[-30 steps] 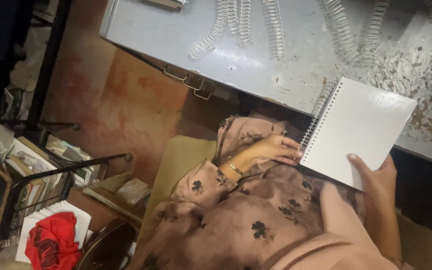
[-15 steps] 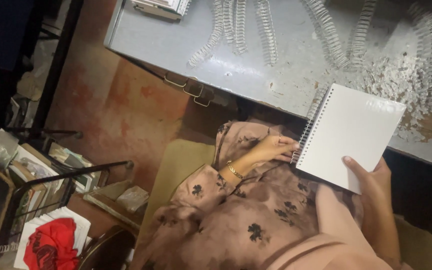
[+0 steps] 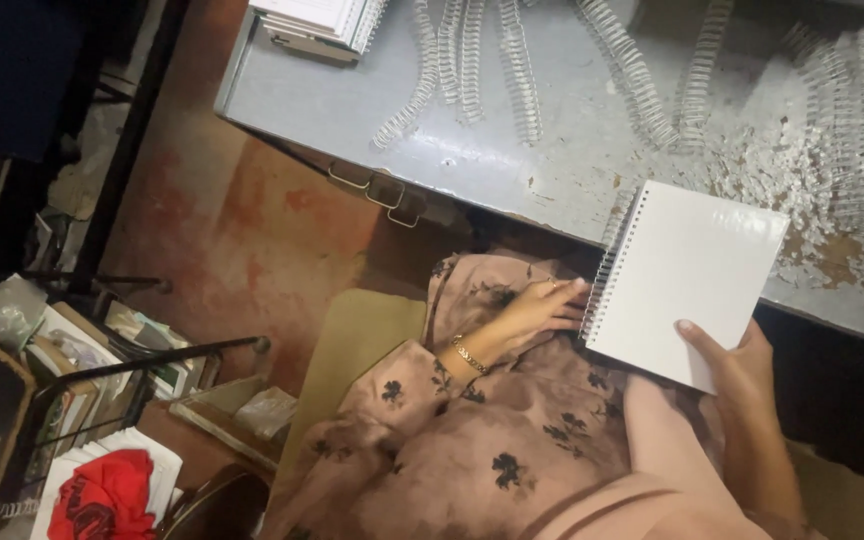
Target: The person sits with a notebook on their lap and inserts a metal spiral binding into the holes along the edge. They use pliers to cut the excess length of the spiral and then place the finished notebook onto a stack on the table.
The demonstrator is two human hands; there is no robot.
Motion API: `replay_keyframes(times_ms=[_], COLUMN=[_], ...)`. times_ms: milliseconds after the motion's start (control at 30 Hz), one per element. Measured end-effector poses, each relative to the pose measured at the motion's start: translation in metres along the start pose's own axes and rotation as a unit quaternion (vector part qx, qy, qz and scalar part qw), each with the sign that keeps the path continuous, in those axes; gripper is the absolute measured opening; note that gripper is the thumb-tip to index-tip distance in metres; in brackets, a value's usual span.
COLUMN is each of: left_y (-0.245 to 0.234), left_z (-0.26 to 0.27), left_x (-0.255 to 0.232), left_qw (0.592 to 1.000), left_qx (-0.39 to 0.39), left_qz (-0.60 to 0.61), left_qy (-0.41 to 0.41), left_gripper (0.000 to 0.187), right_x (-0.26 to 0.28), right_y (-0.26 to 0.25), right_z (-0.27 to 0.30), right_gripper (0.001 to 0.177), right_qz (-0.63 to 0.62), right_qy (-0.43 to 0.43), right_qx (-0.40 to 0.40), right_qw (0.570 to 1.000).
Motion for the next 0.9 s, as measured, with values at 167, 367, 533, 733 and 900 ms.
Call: replay_keyframes(times_ms=[167, 367, 533, 733, 900], left_y=[-0.001, 0.005, 0.017, 0.021, 0.019], left_z=[-0.023, -0.037, -0.016, -0.028, -0.039], left_x=[0.021, 0.049, 0.006, 0.008, 0.022], left_qw=[0.996, 0.995, 0.996, 0.996, 0.994], left_qx=[-0.012, 0.037, 0.014, -0.026, 0.001], left_qz=[0.058, 0.048, 0.017, 0.054, 0.106], left_qy=[0.063, 0.082, 0.084, 0.063, 0.029], left_gripper=[0.044, 0.037, 0.045, 0.038, 0.031], right_x=[0.007, -0.010, 0.008, -0.005, 0.008], right_y=[-0.005, -0.018, -0.016, -0.021, -0.021], right_z=[0.016, -0.003, 0.021, 0.001, 0.015], right_gripper=[0.060, 0.059, 0.057, 0.059, 0.060], right_qz=[0.040, 0.049, -0.069, -0.028, -0.030], right_qy=[0.017, 0.001, 0.032, 0.021, 0.051], right_qx=[0.004, 0.007, 0.054, 0.066, 0.067], right_qw=[0.999, 0.999, 0.996, 0.997, 0.996])
Point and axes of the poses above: each hand's wrist, its own z-axis away from the middle knuckle, its own y-axis out of the palm, x = y × z, the point moved 3 cm from there along -z, towards the middle knuckle, and after that the axes turned 13 degrees about y, right-handed, at the moved point
